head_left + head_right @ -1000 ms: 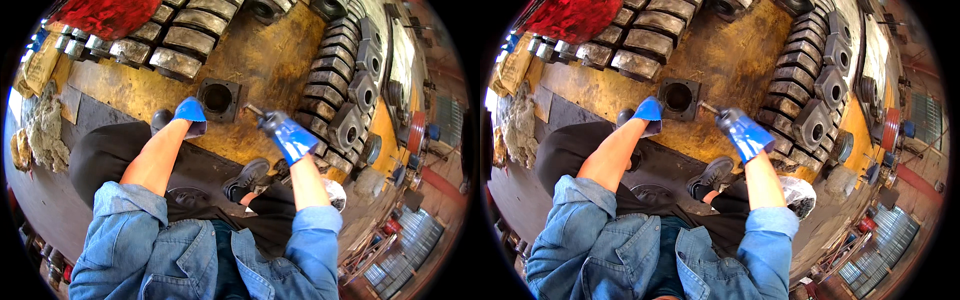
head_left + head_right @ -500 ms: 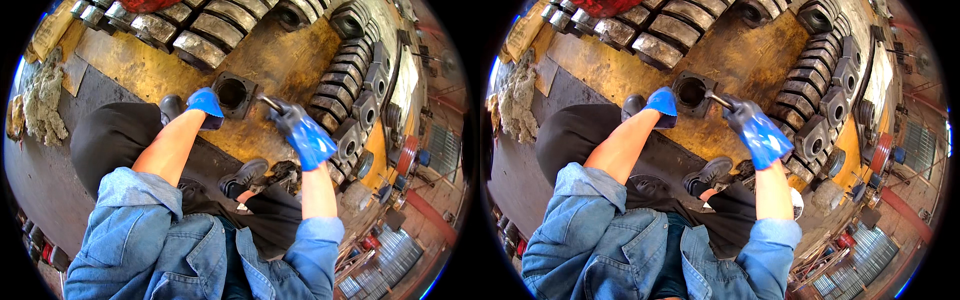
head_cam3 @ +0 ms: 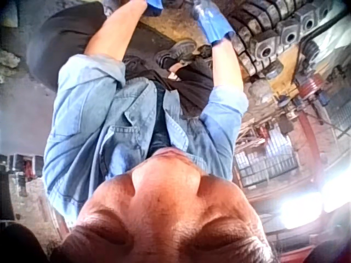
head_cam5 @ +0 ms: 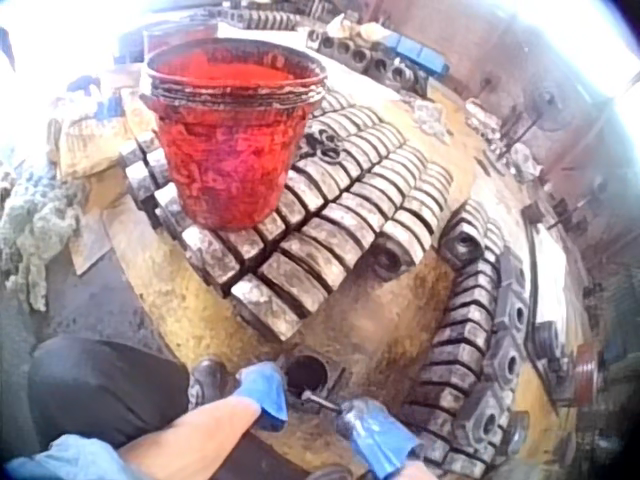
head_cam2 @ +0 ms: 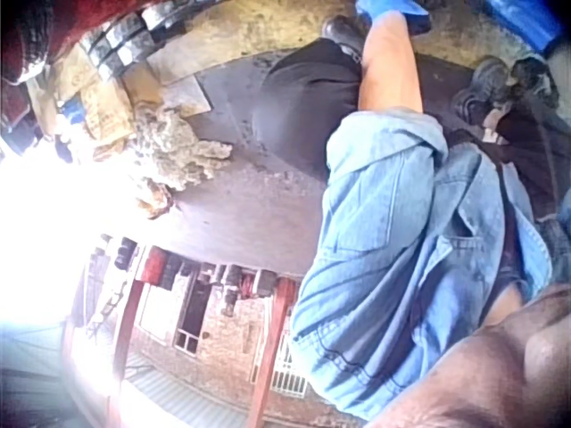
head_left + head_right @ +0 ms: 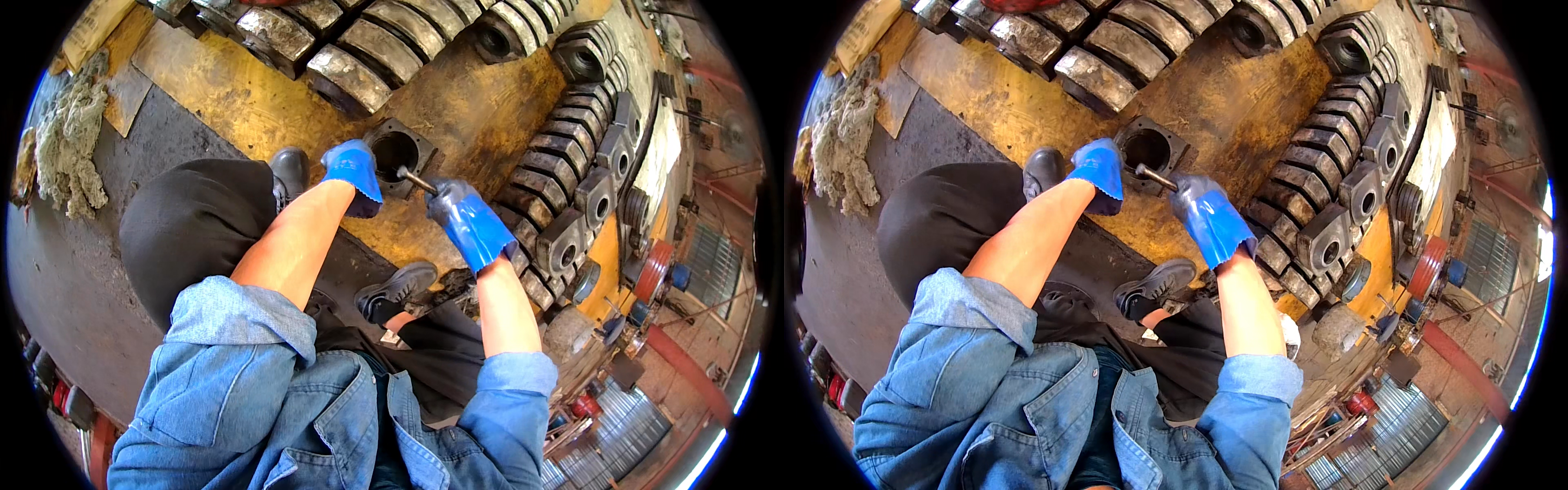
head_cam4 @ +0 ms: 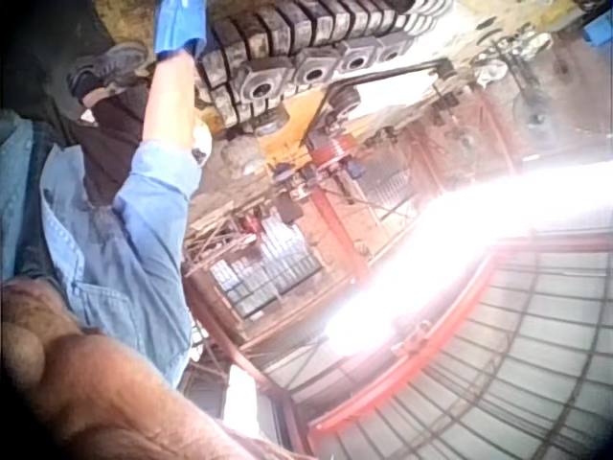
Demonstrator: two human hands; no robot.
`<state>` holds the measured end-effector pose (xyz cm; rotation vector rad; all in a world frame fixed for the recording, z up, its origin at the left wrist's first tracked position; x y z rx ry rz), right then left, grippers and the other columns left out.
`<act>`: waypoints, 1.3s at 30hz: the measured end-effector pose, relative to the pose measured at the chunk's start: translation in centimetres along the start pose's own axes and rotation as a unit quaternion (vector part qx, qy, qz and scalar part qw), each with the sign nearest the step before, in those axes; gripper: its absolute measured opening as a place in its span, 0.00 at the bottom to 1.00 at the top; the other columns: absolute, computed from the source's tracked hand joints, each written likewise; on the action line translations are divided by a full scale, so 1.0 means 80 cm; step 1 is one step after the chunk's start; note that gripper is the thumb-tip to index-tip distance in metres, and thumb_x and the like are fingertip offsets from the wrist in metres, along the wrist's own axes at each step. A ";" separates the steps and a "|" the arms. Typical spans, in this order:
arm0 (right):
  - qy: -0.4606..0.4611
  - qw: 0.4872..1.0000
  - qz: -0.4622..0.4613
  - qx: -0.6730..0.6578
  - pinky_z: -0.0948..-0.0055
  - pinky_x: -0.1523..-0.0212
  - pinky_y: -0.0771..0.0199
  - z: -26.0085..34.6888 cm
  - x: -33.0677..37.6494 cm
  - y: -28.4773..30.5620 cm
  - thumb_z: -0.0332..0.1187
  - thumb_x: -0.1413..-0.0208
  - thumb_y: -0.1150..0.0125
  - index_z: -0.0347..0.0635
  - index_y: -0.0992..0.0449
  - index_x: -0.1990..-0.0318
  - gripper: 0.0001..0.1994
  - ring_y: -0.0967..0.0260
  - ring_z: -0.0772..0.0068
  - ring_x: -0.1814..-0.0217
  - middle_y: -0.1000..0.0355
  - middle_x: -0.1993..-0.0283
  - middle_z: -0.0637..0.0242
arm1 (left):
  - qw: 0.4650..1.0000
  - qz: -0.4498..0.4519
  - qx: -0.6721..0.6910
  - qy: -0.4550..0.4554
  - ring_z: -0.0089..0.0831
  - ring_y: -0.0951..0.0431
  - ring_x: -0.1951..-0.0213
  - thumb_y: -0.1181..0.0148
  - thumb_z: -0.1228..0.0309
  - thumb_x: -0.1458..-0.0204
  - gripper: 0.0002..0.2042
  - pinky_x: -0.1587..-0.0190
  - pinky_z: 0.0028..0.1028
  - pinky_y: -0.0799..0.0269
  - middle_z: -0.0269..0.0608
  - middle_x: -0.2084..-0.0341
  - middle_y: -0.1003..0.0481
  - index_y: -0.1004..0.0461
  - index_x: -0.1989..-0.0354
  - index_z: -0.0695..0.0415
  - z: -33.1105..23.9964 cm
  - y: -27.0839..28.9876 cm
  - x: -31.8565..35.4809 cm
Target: The person scoops a dark paste from a white bag using a metal trowel and applies it into the central cavity of a square metal component. The person repeatedly scrapes the trowel against the component's edges to smooth the paste and ensure coverage.
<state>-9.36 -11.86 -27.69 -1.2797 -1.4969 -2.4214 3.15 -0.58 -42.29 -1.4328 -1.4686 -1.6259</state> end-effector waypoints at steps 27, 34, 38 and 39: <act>-0.038 0.993 -0.016 -0.107 0.56 0.56 0.27 0.038 -0.011 0.009 0.34 0.51 0.47 0.38 0.22 0.65 0.12 0.27 0.48 0.57 0.26 0.60 0.47 | 0.999 -0.022 -0.037 -0.033 0.42 0.29 0.46 0.36 0.62 0.55 0.18 0.50 0.43 0.30 0.38 0.48 0.28 0.24 0.53 0.50 0.012 -0.009 -0.026; 0.081 0.993 -0.076 -0.050 0.55 0.67 0.31 0.020 0.007 0.022 0.32 0.51 0.48 0.34 0.25 0.72 0.09 0.30 0.45 0.70 0.28 0.72 0.45 | 1.000 0.011 -0.019 -0.005 0.42 0.29 0.45 0.35 0.62 0.56 0.20 0.49 0.45 0.32 0.36 0.48 0.28 0.24 0.52 0.49 0.000 0.000 -0.005; 0.000 0.990 -0.067 -0.123 0.59 0.68 0.30 0.010 -0.001 0.024 0.34 0.50 0.46 0.35 0.24 0.72 0.10 0.28 0.50 0.69 0.28 0.74 0.46 | 0.997 -0.013 -0.058 -0.051 0.41 0.31 0.43 0.35 0.59 0.54 0.21 0.48 0.48 0.34 0.33 0.46 0.30 0.25 0.50 0.46 0.020 -0.013 -0.035; -0.052 0.984 -0.080 -0.152 0.60 0.69 0.30 -0.011 -0.002 0.018 0.34 0.50 0.46 0.35 0.24 0.71 0.10 0.27 0.51 0.70 0.28 0.74 0.47 | 0.997 -0.012 -0.057 -0.054 0.41 0.31 0.43 0.35 0.59 0.54 0.21 0.48 0.48 0.34 0.33 0.46 0.30 0.25 0.50 0.46 0.012 -0.011 -0.028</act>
Point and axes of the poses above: each hand's wrist, its own x-axis away from the middle knuckle, its own y-axis out of the back of the hand, z = x × y, the point moved 10 cm from there along -x, towards the middle knuckle
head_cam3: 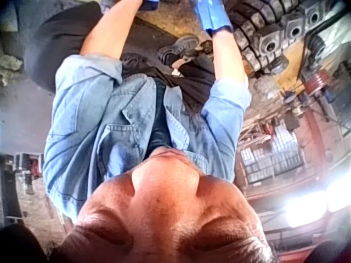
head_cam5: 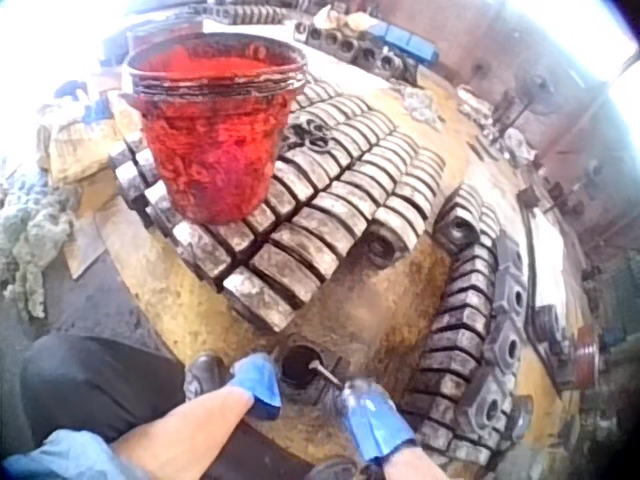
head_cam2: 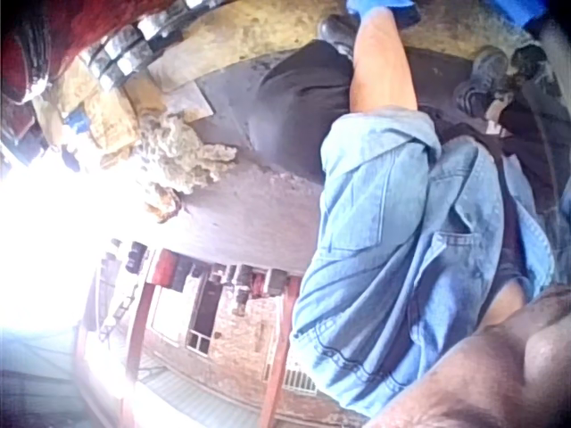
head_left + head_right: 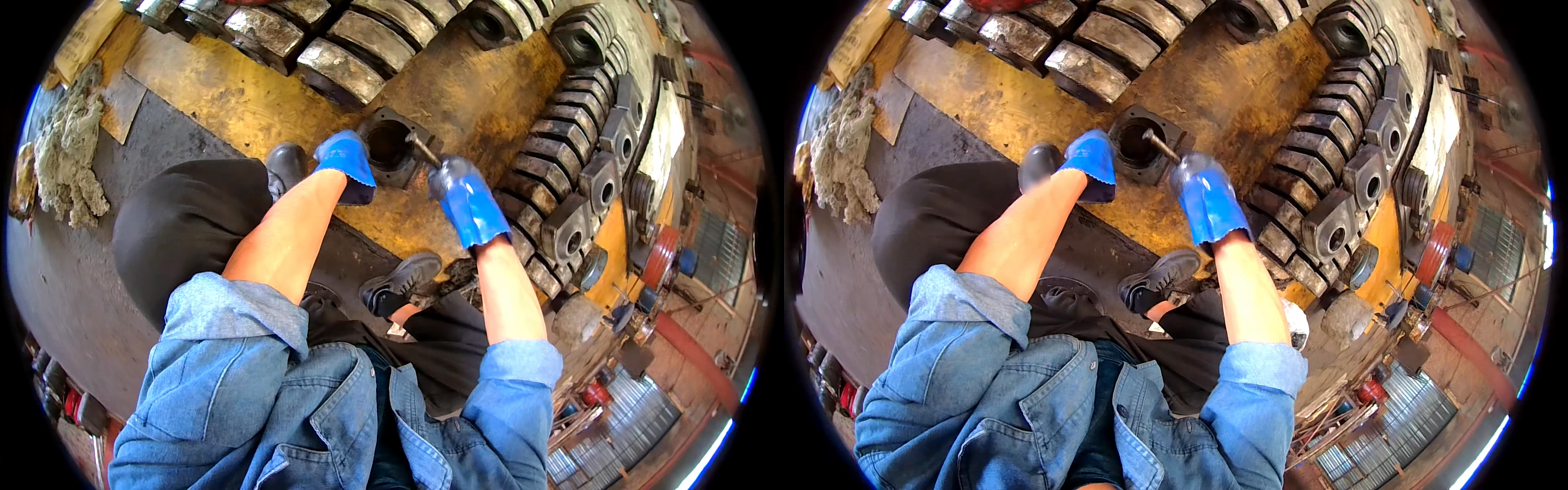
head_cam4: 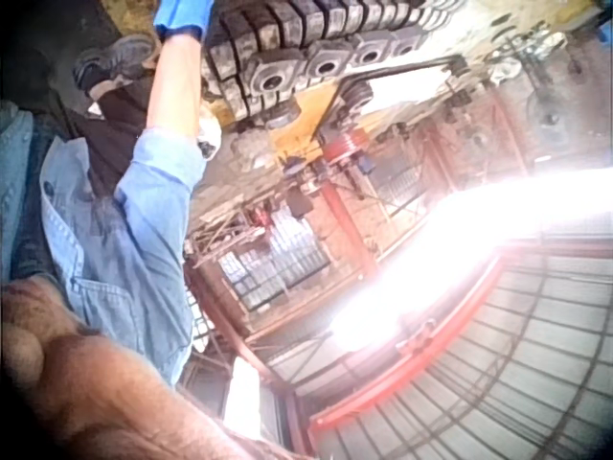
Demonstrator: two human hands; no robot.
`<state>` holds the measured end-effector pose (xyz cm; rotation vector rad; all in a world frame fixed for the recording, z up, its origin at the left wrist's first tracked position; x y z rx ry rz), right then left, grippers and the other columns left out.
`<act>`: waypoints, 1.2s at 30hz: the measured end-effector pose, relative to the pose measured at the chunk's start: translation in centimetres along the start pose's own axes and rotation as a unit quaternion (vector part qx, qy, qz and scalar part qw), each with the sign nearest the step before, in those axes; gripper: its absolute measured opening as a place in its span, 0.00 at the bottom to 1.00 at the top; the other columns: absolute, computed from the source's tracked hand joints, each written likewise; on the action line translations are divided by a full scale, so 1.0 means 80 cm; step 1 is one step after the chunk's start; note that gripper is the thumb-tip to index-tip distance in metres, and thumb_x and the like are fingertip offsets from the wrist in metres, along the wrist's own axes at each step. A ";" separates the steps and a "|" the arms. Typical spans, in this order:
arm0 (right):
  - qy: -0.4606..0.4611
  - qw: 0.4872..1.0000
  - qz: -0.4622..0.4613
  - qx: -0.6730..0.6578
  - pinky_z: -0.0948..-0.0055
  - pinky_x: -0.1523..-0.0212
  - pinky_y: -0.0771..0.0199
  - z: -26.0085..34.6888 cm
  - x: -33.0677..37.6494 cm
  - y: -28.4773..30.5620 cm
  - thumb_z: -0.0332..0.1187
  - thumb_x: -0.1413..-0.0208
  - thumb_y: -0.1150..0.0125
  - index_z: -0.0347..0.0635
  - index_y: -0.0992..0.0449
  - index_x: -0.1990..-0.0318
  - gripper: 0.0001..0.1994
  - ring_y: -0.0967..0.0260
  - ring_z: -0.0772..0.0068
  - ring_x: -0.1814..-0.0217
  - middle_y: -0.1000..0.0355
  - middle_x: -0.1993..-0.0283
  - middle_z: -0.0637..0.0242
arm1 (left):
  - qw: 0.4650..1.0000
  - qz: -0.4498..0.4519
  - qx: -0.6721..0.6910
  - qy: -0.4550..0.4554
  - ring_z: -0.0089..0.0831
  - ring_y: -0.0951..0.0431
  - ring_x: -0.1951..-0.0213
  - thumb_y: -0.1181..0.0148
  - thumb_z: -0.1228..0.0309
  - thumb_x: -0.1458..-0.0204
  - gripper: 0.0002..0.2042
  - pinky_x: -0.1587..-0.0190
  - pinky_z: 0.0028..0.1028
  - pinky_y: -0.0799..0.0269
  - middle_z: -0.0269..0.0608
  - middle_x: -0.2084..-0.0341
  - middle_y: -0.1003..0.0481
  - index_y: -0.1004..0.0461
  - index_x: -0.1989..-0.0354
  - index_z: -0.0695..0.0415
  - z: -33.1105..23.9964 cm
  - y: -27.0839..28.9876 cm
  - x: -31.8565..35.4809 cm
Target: The person scoops a dark paste from a white bag using a metal trowel and applies it into the central cavity of a square metal component. The person repeatedly scrapes the trowel against the component's edges to smooth the paste and ensure coverage.
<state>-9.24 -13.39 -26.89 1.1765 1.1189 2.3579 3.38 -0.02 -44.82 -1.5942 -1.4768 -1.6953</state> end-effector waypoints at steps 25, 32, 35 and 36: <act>-0.014 0.997 0.067 -0.048 0.62 0.59 0.27 0.023 -0.004 -0.010 0.34 0.50 0.48 0.45 0.23 0.60 0.12 0.27 0.50 0.59 0.25 0.60 0.53 | 0.988 -0.031 -0.040 -0.149 0.43 0.25 0.61 0.53 0.62 0.46 0.13 0.59 0.35 0.31 0.48 0.63 0.25 0.27 0.61 0.56 -0.017 0.026 0.058; -0.150 0.941 0.070 -0.295 0.71 0.73 0.29 -0.033 0.000 -0.043 0.37 0.42 0.52 0.33 0.25 0.66 0.15 0.26 0.70 0.71 0.25 0.71 0.57 | 0.984 -0.118 0.016 -0.134 0.50 0.23 0.63 0.47 0.69 0.50 0.09 0.65 0.41 0.29 0.56 0.69 0.24 0.22 0.68 0.61 0.018 -0.016 -0.043; -0.069 0.962 -0.064 -0.257 0.67 0.67 0.27 -0.060 0.000 -0.025 0.36 0.45 0.52 0.34 0.24 0.67 0.14 0.24 0.68 0.69 0.24 0.72 0.57 | 0.986 -0.084 -0.042 -0.137 0.48 0.24 0.59 0.47 0.68 0.49 0.11 0.61 0.38 0.28 0.53 0.63 0.24 0.22 0.65 0.59 -0.012 -0.024 -0.043; -0.105 0.946 -0.036 -0.305 0.69 0.69 0.27 -0.060 -0.005 -0.035 0.37 0.44 0.51 0.33 0.24 0.67 0.15 0.24 0.69 0.69 0.23 0.71 0.59 | 0.986 -0.073 -0.062 -0.133 0.48 0.24 0.58 0.47 0.67 0.49 0.11 0.60 0.36 0.27 0.52 0.62 0.24 0.21 0.64 0.59 -0.012 -0.025 -0.044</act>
Point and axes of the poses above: each hand's wrist, its own x-axis away from the middle knuckle, its own y-axis out of the back of the hand, z = x × y, the point moved 10 cm from there along -x, towards the middle knuckle
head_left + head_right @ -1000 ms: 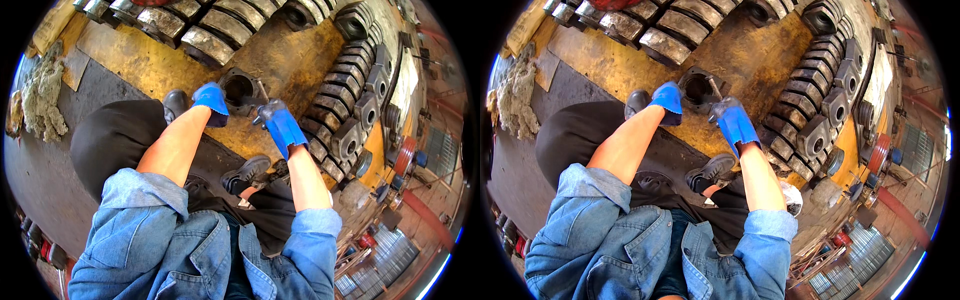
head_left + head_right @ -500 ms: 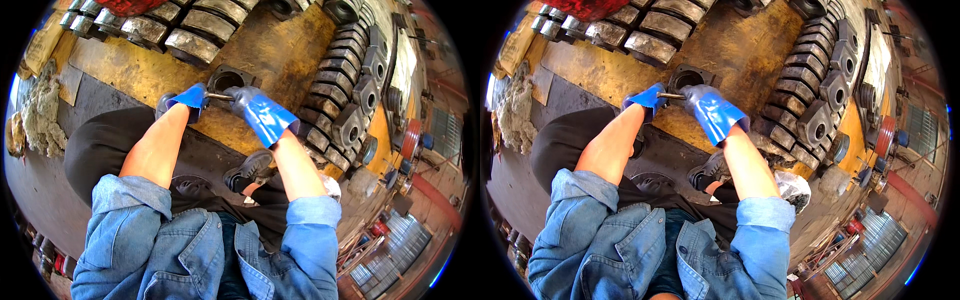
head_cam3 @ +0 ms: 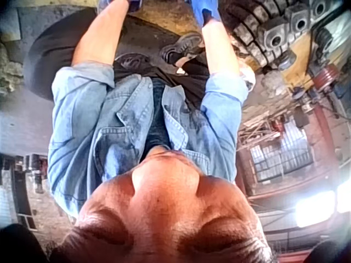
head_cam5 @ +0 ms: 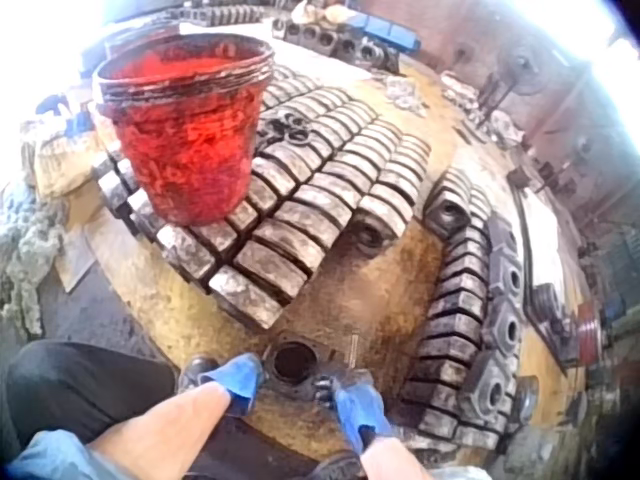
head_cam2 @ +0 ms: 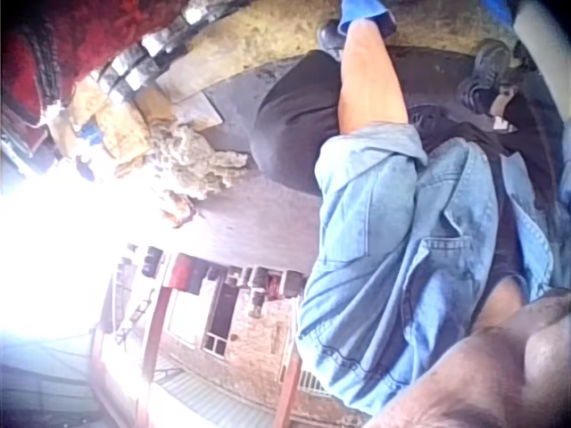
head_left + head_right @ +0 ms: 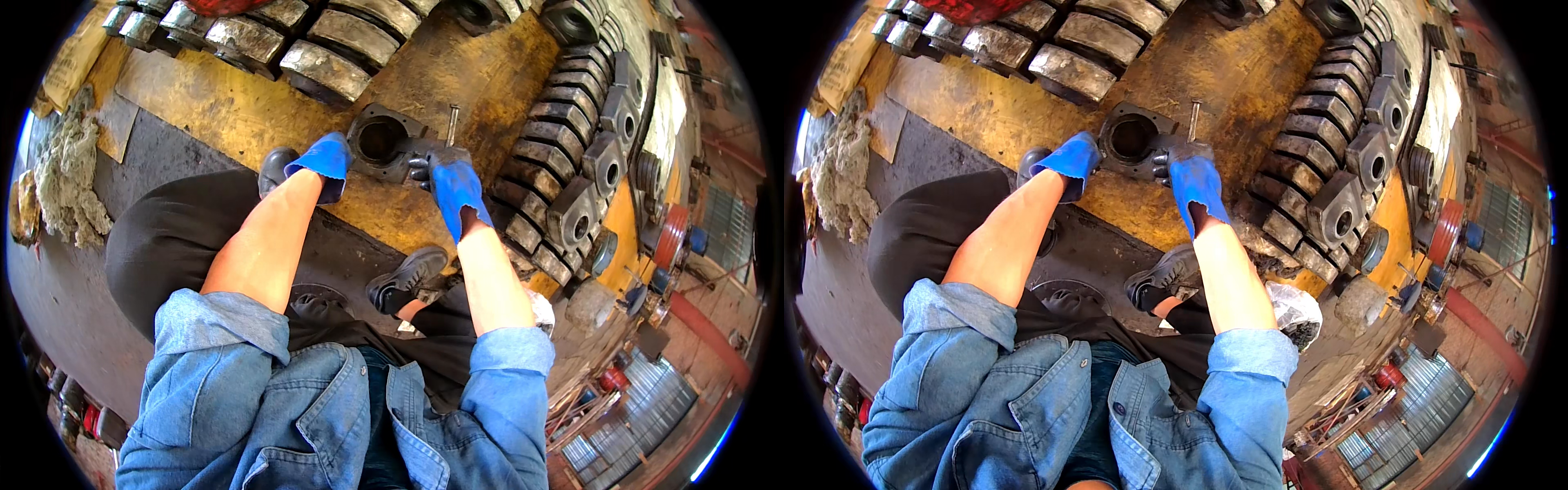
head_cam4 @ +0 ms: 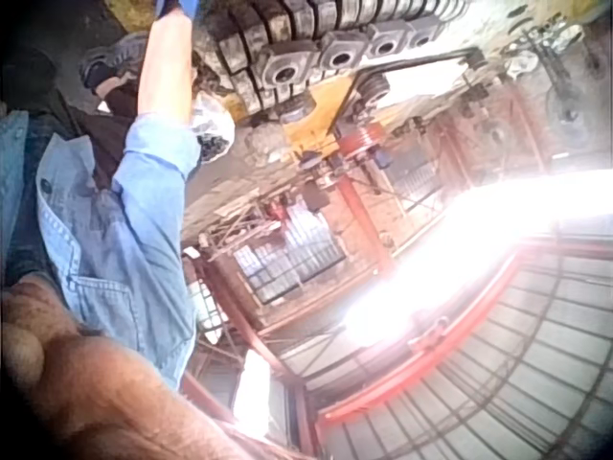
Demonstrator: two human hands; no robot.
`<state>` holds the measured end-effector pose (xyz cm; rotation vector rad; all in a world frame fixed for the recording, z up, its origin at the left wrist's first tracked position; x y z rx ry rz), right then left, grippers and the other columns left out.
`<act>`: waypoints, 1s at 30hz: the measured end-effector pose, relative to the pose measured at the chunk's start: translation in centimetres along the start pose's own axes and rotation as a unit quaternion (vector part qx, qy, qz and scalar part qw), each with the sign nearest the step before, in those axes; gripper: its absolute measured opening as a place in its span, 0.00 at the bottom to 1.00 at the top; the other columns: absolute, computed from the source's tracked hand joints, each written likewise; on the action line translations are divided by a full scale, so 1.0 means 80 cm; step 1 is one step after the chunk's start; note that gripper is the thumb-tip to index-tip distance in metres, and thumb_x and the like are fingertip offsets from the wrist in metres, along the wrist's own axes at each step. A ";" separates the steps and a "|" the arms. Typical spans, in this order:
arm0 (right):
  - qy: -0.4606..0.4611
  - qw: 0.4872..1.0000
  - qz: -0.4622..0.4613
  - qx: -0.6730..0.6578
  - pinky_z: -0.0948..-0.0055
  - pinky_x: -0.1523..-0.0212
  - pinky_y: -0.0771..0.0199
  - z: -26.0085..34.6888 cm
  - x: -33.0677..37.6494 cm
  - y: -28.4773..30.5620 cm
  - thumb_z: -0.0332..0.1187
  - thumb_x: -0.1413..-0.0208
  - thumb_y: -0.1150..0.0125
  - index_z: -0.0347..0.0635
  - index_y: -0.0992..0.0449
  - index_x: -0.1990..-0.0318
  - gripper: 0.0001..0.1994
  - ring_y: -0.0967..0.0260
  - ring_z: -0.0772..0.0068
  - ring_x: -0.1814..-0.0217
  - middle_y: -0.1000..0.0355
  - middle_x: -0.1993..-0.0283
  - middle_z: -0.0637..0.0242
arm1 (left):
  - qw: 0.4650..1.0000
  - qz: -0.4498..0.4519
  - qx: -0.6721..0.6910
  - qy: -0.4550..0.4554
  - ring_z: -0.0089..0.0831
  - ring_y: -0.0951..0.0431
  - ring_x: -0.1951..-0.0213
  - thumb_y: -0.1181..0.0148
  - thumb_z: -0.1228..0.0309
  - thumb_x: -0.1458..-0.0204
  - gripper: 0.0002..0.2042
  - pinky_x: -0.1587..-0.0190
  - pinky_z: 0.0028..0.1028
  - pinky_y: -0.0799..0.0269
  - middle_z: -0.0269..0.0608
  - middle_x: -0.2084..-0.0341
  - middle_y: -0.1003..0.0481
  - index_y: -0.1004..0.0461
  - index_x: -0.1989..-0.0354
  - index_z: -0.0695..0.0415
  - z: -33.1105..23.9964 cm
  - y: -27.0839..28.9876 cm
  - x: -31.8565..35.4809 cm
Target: The person scoops a dark paste from a white bag using a metal trowel and applies it into the central cavity of a square metal component. The person repeatedly scrapes the trowel against the component's edges to smooth the paste and ensure coverage.
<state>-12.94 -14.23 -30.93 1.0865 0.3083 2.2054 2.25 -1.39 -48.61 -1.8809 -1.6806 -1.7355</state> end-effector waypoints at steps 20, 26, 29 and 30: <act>0.037 0.930 0.063 0.360 0.58 0.52 0.30 0.075 -0.022 -0.065 0.33 0.46 0.55 0.44 0.23 0.57 0.14 0.30 0.49 0.51 0.27 0.56 0.51 | 0.995 -0.034 0.095 0.021 0.50 0.27 0.52 0.40 0.69 0.55 0.12 0.55 0.36 0.27 0.54 0.58 0.25 0.23 0.61 0.59 0.009 -0.002 0.005; 0.205 0.900 0.161 0.349 0.59 0.52 0.29 0.107 0.015 -0.092 0.31 0.49 0.52 0.51 0.24 0.55 0.15 0.29 0.52 0.52 0.26 0.55 0.56 | 0.950 -0.089 0.299 -0.005 0.51 0.24 0.58 0.41 0.70 0.54 0.10 0.60 0.37 0.28 0.57 0.63 0.25 0.22 0.64 0.61 0.064 -0.033 -0.030; 0.122 0.907 0.152 0.374 0.59 0.52 0.28 0.100 0.008 -0.055 0.35 0.46 0.54 0.52 0.23 0.55 0.15 0.29 0.54 0.51 0.27 0.54 0.57 | 0.966 -0.109 0.232 -0.036 0.43 0.25 0.71 0.48 0.70 0.50 0.08 0.70 0.34 0.31 0.54 0.73 0.25 0.22 0.70 0.56 0.026 -0.017 -0.014; 0.057 0.913 0.120 0.386 0.59 0.52 0.28 0.100 0.009 -0.036 0.36 0.45 0.55 0.52 0.23 0.56 0.14 0.29 0.54 0.51 0.27 0.54 0.56 | 0.979 -0.095 0.176 -0.036 0.43 0.25 0.70 0.49 0.70 0.49 0.08 0.70 0.34 0.31 0.55 0.72 0.24 0.22 0.71 0.57 0.017 -0.009 -0.007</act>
Point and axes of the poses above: each hand's wrist, its own x-axis away from the middle knuckle, its own y-axis out of the back of the hand, z = x × y, the point moved 10 cm from there along -x, towards the middle knuckle
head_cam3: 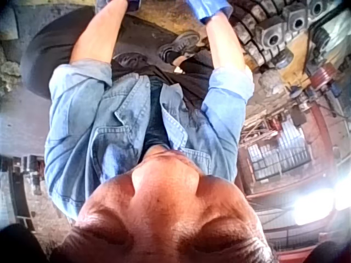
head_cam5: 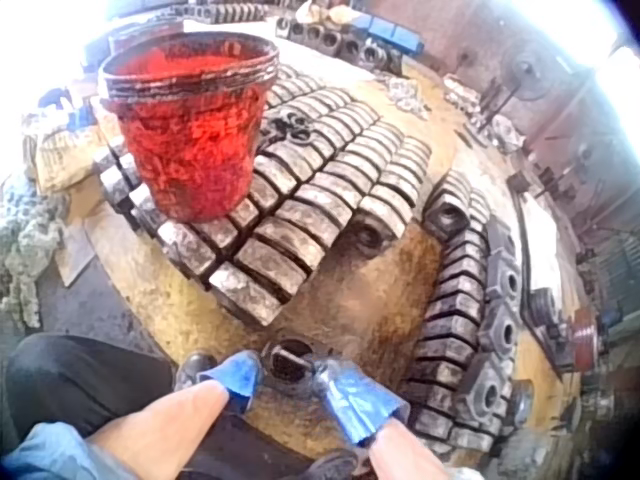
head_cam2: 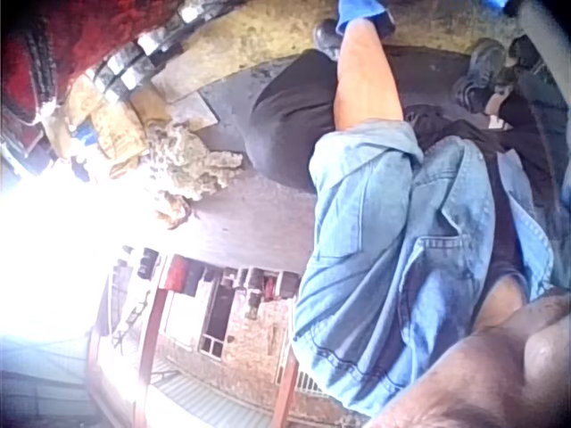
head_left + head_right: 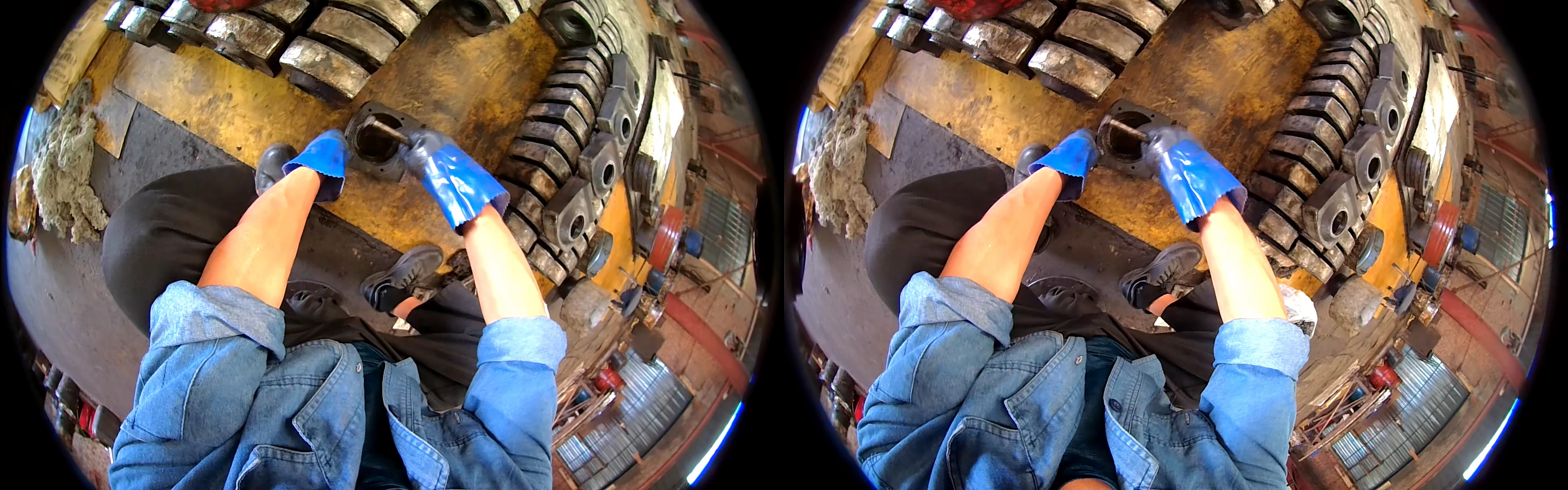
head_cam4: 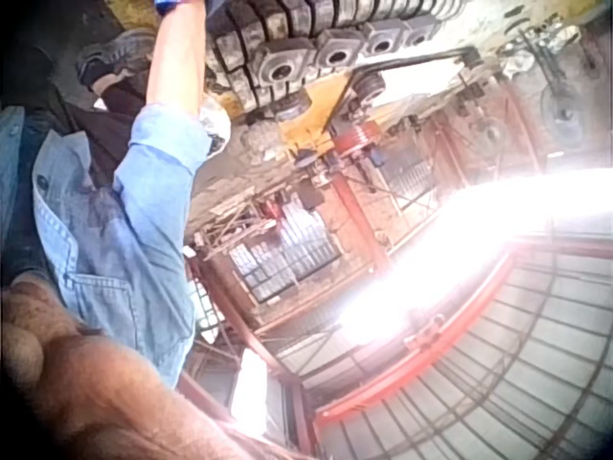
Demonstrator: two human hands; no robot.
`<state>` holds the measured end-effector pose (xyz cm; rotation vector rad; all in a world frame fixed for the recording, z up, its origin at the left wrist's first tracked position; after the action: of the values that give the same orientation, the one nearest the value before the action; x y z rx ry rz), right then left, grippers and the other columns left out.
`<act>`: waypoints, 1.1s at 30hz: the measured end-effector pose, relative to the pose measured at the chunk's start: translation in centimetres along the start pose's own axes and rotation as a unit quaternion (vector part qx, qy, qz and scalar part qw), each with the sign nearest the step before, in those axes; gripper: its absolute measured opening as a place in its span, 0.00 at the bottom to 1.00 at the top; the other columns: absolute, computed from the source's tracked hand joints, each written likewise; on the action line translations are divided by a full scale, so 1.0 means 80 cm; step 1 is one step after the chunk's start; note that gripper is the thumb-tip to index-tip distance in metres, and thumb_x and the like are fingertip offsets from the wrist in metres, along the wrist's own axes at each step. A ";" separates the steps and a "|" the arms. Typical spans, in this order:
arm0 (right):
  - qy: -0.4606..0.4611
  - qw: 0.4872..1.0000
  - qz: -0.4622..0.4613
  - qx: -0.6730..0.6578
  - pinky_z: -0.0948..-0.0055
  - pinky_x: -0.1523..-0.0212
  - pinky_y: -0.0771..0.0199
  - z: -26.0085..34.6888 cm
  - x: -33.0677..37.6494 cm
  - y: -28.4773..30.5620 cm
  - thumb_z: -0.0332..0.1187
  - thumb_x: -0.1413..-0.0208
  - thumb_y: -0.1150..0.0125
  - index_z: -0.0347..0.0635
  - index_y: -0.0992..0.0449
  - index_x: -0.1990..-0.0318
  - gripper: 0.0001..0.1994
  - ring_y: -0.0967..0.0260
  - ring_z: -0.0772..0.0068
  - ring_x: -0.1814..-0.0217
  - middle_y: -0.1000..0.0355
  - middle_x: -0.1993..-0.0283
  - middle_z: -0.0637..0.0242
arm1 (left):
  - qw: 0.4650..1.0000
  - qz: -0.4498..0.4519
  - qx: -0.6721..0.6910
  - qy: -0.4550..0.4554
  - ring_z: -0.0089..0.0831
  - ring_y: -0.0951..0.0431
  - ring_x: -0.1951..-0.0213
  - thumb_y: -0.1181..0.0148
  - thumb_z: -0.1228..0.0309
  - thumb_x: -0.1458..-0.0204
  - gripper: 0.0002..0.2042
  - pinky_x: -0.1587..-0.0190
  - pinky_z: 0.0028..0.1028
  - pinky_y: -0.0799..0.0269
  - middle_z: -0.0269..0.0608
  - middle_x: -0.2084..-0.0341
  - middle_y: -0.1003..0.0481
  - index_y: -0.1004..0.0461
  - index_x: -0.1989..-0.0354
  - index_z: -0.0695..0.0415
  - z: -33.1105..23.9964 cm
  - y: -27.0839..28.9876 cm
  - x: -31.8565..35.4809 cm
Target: The person scoops a dark paste from a white bag using a metal trowel and applies it into the central cavity of a square metal component. The person repeatedly scrapes the trowel against the component's edges to smooth the paste and ensure coverage.
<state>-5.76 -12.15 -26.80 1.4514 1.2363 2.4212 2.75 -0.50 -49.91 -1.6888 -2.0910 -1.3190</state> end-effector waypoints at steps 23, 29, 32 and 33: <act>0.102 0.986 -0.062 0.113 0.61 0.56 0.25 -0.008 -0.014 -0.010 0.33 0.51 0.46 0.62 0.27 0.49 0.19 0.27 0.54 0.55 0.25 0.55 0.62 | 0.995 0.045 -0.080 0.039 0.52 0.24 0.60 0.43 0.65 0.54 0.11 0.61 0.40 0.27 0.54 0.65 0.24 0.21 0.66 0.58 0.030 -0.022 -0.027; 0.121 0.976 -0.049 0.174 0.61 0.52 0.27 -0.019 -0.022 -0.026 0.27 0.48 0.55 0.62 0.28 0.48 0.21 0.29 0.54 0.51 0.27 0.53 0.61 | 0.991 0.076 -0.073 0.085 0.52 0.24 0.58 0.39 0.70 0.55 0.10 0.61 0.37 0.27 0.57 0.64 0.24 0.22 0.65 0.61 0.035 -0.048 -0.045; 0.123 0.977 -0.060 0.165 0.61 0.52 0.27 0.017 -0.026 -0.018 0.28 0.47 0.54 0.59 0.27 0.50 0.18 0.29 0.54 0.51 0.27 0.52 0.61 | 0.976 0.060 -0.204 -0.043 0.49 0.24 0.60 0.47 0.66 0.51 0.11 0.60 0.39 0.27 0.53 0.65 0.24 0.21 0.68 0.57 0.057 -0.035 -0.042; 0.099 0.979 -0.055 0.169 0.61 0.52 0.27 -0.014 -0.025 -0.021 0.28 0.47 0.54 0.59 0.27 0.50 0.18 0.29 0.54 0.51 0.27 0.52 0.61 | 0.990 0.073 -0.121 0.017 0.50 0.25 0.58 0.42 0.67 0.54 0.10 0.60 0.38 0.27 0.54 0.63 0.24 0.21 0.65 0.58 0.018 -0.038 -0.035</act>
<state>-6.08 -12.55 -29.66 1.1865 1.7950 2.4165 1.74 -1.45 -54.11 -1.8558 -1.8099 -1.5939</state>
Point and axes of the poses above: each hand's wrist, its own x-axis away from the middle knuckle, its own y-axis out of the back of the hand, z = x × y, the point moved 10 cm from there along -x, towards the middle knuckle
